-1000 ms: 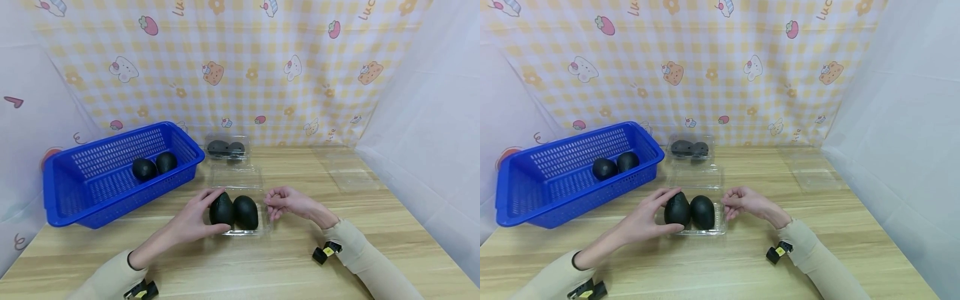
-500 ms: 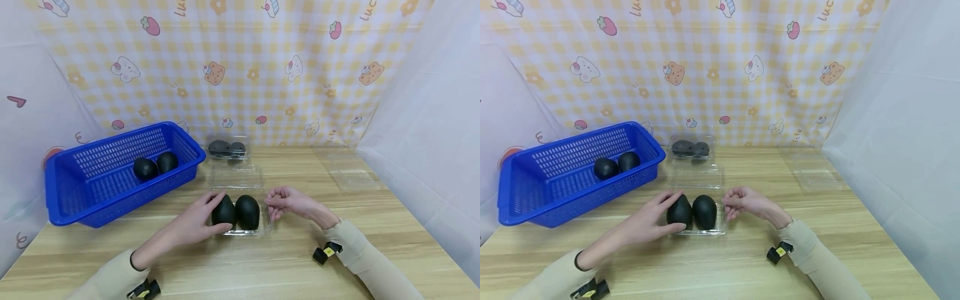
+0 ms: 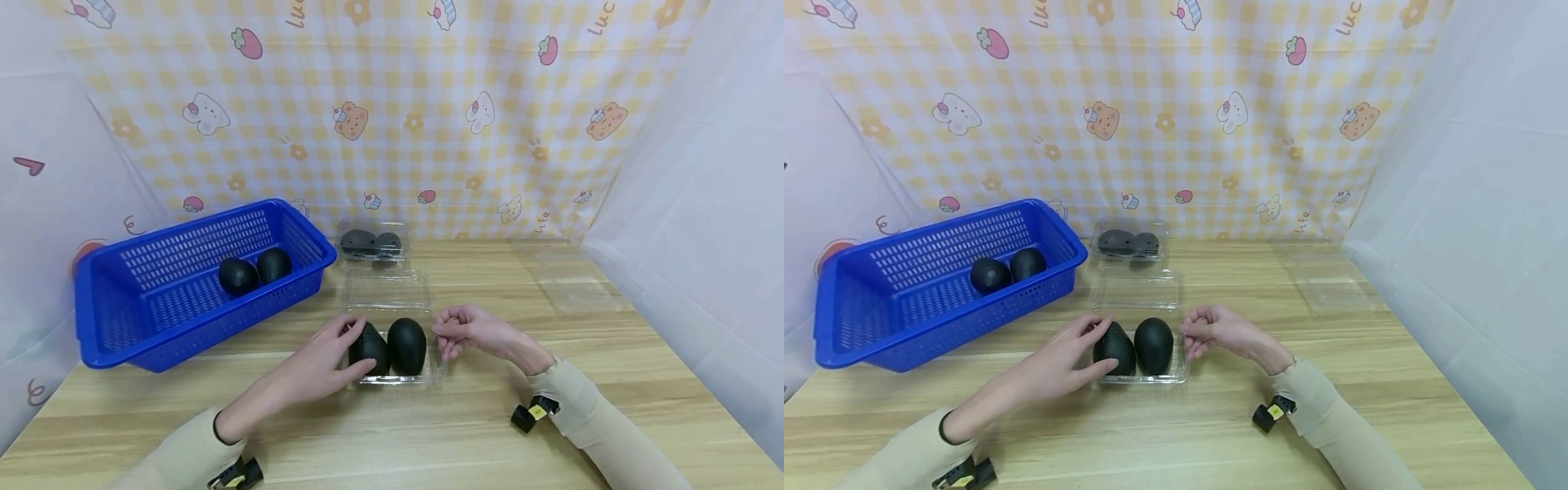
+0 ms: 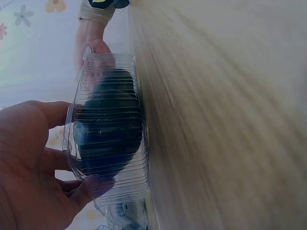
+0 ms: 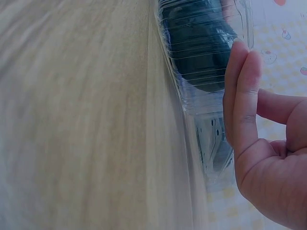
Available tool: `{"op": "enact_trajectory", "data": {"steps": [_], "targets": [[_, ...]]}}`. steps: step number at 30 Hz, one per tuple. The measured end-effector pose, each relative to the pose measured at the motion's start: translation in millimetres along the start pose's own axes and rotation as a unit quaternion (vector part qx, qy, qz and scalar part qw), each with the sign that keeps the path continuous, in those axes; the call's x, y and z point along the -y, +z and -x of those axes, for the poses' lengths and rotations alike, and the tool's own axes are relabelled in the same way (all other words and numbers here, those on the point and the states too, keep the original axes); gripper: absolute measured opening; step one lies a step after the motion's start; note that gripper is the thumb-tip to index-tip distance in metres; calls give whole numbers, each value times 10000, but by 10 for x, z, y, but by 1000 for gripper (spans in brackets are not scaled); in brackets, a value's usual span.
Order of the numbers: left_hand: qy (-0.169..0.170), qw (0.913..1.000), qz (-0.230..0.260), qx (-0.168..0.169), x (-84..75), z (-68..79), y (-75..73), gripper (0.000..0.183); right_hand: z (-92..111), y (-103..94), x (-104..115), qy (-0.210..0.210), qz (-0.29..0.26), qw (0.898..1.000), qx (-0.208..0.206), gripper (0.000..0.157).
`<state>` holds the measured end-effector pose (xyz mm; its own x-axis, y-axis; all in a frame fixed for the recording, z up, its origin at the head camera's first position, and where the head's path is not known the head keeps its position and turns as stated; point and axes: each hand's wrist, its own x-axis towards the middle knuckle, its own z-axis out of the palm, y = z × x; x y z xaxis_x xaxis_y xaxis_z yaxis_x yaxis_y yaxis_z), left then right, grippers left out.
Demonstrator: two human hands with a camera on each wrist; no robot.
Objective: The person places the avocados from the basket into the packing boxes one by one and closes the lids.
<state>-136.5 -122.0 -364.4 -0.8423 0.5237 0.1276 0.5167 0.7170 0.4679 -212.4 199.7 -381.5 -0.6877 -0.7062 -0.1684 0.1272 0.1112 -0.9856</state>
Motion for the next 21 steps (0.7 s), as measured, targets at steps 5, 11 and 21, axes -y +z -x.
{"op": "enact_trajectory", "data": {"steps": [5, 11, 21], "targets": [[-49, 9999, -59, 106, -2, 2, -13, 78, 0, -7, -8, -40, 4, 10000, 28, 14], [-40, 9998, -106, 162, -16, 6, -12, 76, 6, -18, -5, -29, -23, 10000, 61, 12], [-14, 9998, -133, 169, -36, 32, -28, 75, 15, -20, 17, -90, 95, 9996, 264, 8]]}}
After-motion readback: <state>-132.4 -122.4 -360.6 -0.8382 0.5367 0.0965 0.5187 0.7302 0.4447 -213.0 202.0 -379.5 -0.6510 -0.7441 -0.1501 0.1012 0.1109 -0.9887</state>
